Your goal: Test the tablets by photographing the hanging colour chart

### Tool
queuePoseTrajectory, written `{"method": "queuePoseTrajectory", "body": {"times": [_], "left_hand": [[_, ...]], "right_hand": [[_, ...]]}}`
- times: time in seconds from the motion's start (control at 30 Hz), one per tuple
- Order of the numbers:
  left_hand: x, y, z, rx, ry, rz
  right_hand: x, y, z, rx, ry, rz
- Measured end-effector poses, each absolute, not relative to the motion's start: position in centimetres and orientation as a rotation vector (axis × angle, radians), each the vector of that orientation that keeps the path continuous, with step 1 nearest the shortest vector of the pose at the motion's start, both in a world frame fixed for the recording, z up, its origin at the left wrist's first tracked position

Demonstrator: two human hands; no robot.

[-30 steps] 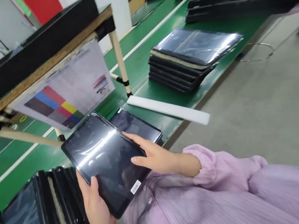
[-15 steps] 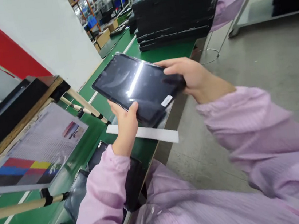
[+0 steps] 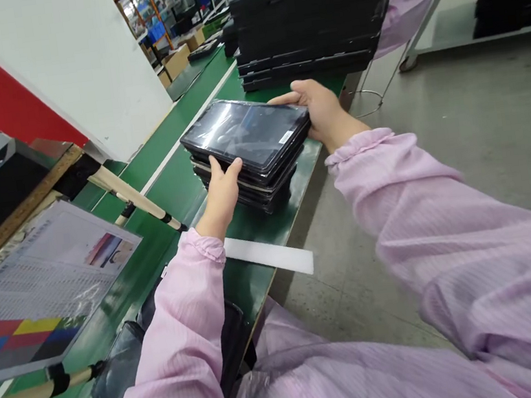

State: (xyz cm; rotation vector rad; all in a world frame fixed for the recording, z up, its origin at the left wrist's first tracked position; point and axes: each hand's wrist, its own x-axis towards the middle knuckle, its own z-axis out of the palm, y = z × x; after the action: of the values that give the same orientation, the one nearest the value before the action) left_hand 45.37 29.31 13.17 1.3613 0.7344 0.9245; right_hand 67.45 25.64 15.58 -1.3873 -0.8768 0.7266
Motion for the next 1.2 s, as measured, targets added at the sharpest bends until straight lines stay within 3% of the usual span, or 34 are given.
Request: {"method": "queuePoseTrajectory", "body": {"times": [0.13,0.23,0.33,0.47,0.63,0.77,0.93,1.2], "left_hand": [[39.7,23.5,11.5,1.627,0.730,0.894],[32.9,17.1,10.4,1.980,0.625,0.524],[26.1,11.3,9.1,2.163,0.566,0.235],[18.9,6.1,6.7,2.168,0.931,0.241],[12.9,3.2,3.9,2.374,1.571,0.344],[10.1,3.8,2.5,2.432,1.949,0.115],[8.6,4.7,1.5,2.516,1.974,-0.049],[6.4,2.7,1.0,2.627,1.900,-0.067]], "right_hand": [[63.7,22.5,12.4,-1.502,-0.862,-0.128],[58.4,19.3,8.6,-1.451,-1.213,-0.526],[53.7,17.6,3.4,-1.534,-1.975,-0.114],[51.0,17.3,-3.3,-1.877,-2.281,0.348],[48.3,17.9,-4.4,-1.849,-2.018,0.184],[42.0,20.1,-2.3,-1.547,-2.014,0.603],[34.7,22.9,-3.3,-1.441,-1.766,1.152],[34.8,21.6,-4.1,-1.168,-1.466,1.465]]}}
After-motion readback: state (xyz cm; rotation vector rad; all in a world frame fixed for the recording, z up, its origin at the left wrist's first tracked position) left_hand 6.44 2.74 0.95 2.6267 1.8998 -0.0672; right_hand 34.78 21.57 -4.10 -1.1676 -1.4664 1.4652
